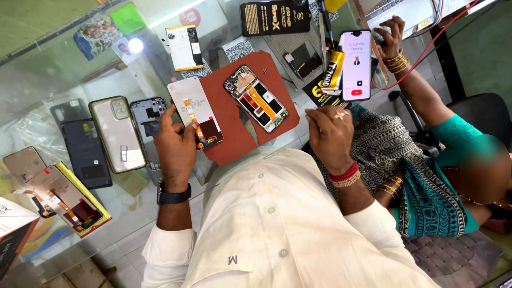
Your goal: The person works on a disassembled smartphone at a repair counter, handling the phone body and a replacement display panel. They open an adhesive tube, apply adhesive around the phone frame, and roll a small tool along the frame edges while holding the phone.
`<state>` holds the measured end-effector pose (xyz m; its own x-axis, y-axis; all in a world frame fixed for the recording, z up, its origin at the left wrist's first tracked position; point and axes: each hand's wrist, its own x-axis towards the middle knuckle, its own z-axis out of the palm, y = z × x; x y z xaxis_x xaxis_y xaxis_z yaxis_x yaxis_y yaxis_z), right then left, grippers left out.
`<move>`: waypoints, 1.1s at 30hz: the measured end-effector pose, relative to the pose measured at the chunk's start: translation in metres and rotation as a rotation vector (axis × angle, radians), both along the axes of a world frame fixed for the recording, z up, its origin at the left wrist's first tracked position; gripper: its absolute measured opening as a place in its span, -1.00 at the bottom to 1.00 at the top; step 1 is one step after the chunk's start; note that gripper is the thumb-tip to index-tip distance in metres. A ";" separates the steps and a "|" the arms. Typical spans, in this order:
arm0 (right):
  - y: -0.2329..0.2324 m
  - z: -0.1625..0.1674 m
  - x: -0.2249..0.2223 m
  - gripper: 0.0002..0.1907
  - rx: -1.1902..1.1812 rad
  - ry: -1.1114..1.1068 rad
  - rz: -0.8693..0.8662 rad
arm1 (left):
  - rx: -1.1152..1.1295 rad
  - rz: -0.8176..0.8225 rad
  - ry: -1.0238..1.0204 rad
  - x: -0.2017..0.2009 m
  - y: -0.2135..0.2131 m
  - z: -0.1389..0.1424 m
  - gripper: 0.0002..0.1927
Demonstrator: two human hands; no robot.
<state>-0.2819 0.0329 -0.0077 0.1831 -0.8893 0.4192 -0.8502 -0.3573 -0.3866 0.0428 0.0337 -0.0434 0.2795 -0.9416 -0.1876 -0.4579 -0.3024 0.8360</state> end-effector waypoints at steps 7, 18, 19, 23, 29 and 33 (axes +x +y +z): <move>-0.017 -0.015 0.007 -0.95 0.155 -0.009 -0.023 | -0.132 -0.122 -0.369 -0.007 -0.001 0.013 -0.42; -0.039 -0.020 0.010 -0.95 0.167 -0.012 -0.049 | 0.009 -0.189 -0.576 -0.004 -0.009 0.022 -0.32; -0.041 -0.020 0.011 -0.93 0.155 0.016 -0.044 | -0.048 -0.184 -0.576 -0.003 -0.008 0.024 -0.32; -0.051 -0.017 0.012 -0.87 0.131 0.145 -0.034 | -0.063 -0.158 -0.520 -0.004 -0.009 0.034 -0.30; -0.043 -0.008 0.012 -0.83 0.201 0.208 -0.018 | -0.076 -0.113 -0.486 0.006 -0.007 0.043 -0.32; -0.036 -0.006 0.007 -0.74 0.215 0.146 0.014 | -0.208 -0.077 -0.489 0.010 -0.001 0.041 -0.38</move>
